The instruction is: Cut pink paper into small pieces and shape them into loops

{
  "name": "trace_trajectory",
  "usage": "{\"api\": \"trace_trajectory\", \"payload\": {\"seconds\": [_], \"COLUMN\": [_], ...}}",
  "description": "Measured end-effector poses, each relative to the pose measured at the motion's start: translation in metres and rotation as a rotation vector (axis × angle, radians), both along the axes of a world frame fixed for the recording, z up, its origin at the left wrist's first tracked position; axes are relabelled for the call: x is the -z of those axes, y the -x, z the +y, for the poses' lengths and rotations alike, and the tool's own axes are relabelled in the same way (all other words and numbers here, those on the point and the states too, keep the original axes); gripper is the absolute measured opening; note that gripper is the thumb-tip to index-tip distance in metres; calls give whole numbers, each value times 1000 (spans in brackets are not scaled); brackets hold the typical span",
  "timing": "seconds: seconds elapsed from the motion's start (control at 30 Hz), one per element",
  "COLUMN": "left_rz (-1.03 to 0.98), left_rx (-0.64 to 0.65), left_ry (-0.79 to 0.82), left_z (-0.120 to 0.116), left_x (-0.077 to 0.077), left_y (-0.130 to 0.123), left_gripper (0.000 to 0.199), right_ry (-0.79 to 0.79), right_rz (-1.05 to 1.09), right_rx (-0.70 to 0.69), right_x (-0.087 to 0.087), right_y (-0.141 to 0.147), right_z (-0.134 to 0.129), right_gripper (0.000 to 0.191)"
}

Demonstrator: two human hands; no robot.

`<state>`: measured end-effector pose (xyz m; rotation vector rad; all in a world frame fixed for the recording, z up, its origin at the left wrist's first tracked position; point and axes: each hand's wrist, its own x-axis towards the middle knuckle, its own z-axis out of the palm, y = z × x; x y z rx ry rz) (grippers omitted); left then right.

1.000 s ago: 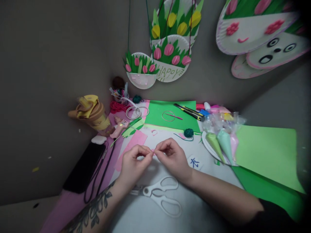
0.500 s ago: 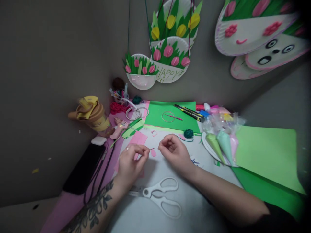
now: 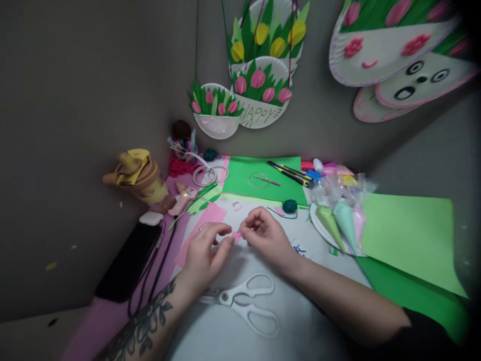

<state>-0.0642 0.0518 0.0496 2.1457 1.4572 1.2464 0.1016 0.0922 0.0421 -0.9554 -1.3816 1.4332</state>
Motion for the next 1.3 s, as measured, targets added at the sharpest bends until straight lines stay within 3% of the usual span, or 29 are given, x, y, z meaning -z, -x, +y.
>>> {"api": "trace_trajectory", "payload": {"seconds": [0.13,0.37,0.5,0.57,0.77,0.93,1.1,1.3], "left_rz": [-55,-280,-303,-276,-243,-263,-259,-335], "left_rx": [22,-69,-73,-56,-33,-48,-40,-44], "left_ry": [275,535,560,564,576,592,590,605], "left_z": [1,4,3,2,0,2,1,1], "left_x": [2,3,1,1,2,0,-4,-3], "left_y": [-3,-7,-9,-10,-10,-11,-11,-9], "left_gripper": [12,17,20,19,13,22,19,16], "right_ry": [-120,-81,-15,5,43,62,55,15], "right_rz": [-102,-65,-186,-218,-171,-220,-255,-203], "right_rx": [-23,55,-122,-147,-89,-161,-192,-43], "right_x": [5,3,1,2,1,2,3,-4], "right_y": [-2,-3,-1,0,-5,-6,-4,-12], "right_z": [-3,5,5,5,13,12,9,19], "right_gripper": [12,16,11,9,9,8,9,17]}}
